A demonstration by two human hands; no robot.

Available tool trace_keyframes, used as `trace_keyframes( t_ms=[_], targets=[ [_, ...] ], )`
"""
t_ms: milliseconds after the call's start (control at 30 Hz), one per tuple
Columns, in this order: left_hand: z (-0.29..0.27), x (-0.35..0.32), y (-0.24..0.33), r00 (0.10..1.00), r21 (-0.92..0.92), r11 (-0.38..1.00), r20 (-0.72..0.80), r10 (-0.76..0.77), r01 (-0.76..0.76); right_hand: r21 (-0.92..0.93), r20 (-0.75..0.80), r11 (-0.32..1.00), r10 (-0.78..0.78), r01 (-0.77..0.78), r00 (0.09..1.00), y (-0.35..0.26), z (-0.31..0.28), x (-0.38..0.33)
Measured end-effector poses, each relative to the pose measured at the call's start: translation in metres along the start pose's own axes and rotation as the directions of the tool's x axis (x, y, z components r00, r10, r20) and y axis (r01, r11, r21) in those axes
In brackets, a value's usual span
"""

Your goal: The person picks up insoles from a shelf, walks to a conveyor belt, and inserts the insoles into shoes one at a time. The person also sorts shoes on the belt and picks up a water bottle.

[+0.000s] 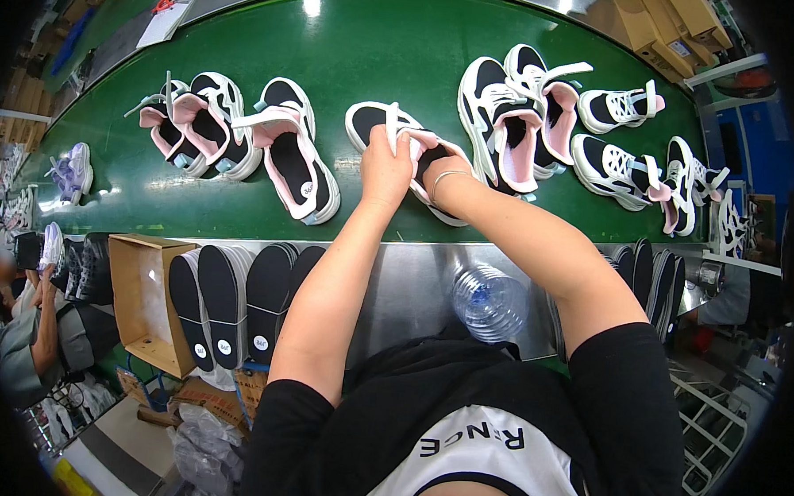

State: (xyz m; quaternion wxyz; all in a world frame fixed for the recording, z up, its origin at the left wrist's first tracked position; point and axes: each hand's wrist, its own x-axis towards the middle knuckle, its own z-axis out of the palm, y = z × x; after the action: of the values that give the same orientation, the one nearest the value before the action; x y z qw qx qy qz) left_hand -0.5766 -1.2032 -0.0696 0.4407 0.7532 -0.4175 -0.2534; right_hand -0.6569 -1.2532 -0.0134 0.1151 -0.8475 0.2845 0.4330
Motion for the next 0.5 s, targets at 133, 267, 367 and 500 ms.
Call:
trace_keyframes(
  t_ms=[133,267,367,500],
  targets=[
    [0.0,0.0,0.003,0.999,0.006,0.999,-0.007,0.045,-0.044,-0.188,0.076,0.981,-0.028,0.042,0.997,0.003,-0.006,-0.016],
    [0.002,0.002,0.01,0.999,0.028,0.999,-0.019,0.031,-0.03,0.087,0.031,0.994,-0.061,0.058,0.998,0.021,0.033,0.007],
    [-0.002,-0.002,0.004,0.999,0.04,0.999,-0.05,0.011,-0.009,0.089,0.074,0.987,-0.142,0.135,0.987,0.018,0.027,-0.017],
    [0.002,-0.003,0.012,0.999,0.083,0.997,-0.042,-0.006,0.009,-0.017,0.15,0.988,-0.15,0.154,0.977,0.017,0.042,-0.019]
  ],
)
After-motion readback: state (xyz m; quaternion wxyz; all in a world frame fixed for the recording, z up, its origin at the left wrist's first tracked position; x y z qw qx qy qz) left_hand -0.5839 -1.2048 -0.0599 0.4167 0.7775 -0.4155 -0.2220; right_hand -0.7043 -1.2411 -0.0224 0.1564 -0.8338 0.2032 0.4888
